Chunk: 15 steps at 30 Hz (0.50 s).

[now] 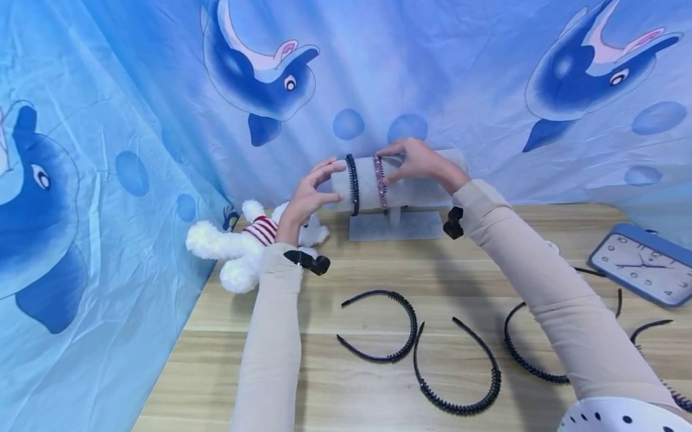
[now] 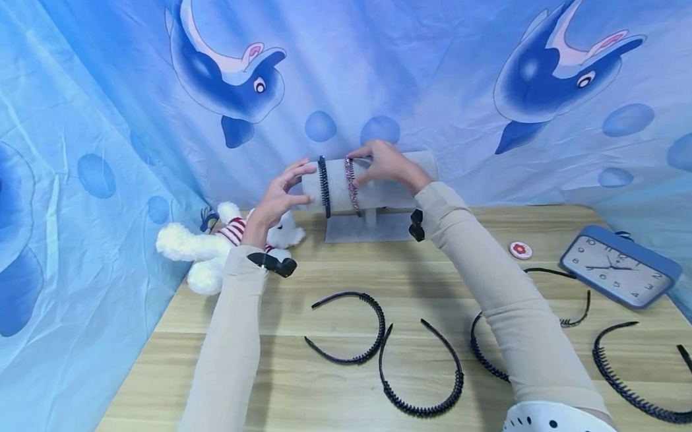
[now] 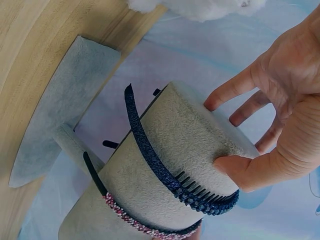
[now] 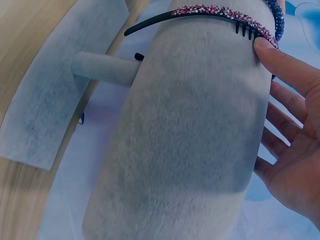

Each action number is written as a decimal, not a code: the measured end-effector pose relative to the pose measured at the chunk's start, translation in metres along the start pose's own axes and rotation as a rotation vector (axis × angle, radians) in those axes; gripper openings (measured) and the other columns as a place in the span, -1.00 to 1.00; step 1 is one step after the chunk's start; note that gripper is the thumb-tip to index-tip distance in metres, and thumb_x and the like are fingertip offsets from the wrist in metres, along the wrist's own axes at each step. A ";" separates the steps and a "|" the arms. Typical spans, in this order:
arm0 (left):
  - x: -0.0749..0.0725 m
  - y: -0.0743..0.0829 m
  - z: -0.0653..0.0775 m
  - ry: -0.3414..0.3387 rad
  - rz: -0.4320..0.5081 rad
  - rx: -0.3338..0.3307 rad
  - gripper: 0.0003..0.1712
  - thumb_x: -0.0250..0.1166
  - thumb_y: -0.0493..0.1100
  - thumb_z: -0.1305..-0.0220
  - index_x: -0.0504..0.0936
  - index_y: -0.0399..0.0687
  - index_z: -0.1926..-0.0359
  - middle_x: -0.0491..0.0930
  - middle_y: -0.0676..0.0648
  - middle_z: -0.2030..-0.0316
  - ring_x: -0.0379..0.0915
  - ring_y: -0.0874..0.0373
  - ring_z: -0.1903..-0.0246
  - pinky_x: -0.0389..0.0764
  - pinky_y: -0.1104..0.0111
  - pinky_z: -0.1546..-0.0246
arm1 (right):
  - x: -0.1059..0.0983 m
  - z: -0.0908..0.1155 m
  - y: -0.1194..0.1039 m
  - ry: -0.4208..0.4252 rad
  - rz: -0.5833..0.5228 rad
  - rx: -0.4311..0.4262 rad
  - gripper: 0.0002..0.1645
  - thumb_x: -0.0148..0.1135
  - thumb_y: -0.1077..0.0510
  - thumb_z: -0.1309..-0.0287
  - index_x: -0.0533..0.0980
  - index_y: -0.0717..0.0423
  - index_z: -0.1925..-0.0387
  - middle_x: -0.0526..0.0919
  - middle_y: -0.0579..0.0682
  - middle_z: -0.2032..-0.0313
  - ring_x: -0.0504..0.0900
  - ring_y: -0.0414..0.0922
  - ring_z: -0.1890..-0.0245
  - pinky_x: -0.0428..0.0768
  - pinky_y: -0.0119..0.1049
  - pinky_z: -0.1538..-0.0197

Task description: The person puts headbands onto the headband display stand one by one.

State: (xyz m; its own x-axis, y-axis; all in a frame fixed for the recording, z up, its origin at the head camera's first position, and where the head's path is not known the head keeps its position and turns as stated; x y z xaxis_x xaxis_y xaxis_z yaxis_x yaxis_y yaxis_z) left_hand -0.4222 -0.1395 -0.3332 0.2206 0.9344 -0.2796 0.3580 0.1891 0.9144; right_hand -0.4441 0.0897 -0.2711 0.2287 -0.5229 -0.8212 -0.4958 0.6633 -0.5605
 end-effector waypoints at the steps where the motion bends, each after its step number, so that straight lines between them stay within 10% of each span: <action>1: 0.000 0.002 0.000 -0.002 0.003 -0.008 -0.25 0.37 -0.53 -0.14 0.46 -0.21 -0.38 0.07 -0.04 -0.60 0.04 -0.12 -0.55 0.28 -0.09 -0.48 | 0.001 -0.001 -0.001 0.002 0.002 -0.001 -0.11 0.58 0.15 -0.01 0.44 0.08 -0.39 0.43 0.22 -0.41 0.36 0.15 -0.39 0.30 0.09 -0.49; 15: -0.002 -0.007 -0.004 0.037 -0.015 -0.006 -0.28 0.40 -0.48 -0.15 0.52 -0.08 -0.35 0.15 0.09 -0.57 0.10 -0.07 -0.52 0.30 -0.10 -0.47 | 0.011 -0.013 -0.013 0.009 0.033 -0.033 -0.09 0.59 0.09 0.00 0.43 0.04 -0.40 0.46 0.19 -0.40 0.36 0.14 -0.41 0.27 0.10 -0.51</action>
State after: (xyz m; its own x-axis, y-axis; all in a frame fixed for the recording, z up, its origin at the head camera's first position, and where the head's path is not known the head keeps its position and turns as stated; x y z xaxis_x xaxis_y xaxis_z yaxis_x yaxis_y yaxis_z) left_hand -0.4283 -0.1413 -0.3378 0.1816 0.9421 -0.2820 0.3551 0.2047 0.9122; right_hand -0.4465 0.0682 -0.2717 0.2043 -0.5054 -0.8383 -0.5304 0.6626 -0.5288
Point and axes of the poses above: each hand's wrist, its own z-axis away from the middle knuckle, its own x-axis out of the palm, y = z × x, the point moved 6 cm from there along -z, towards the middle knuckle
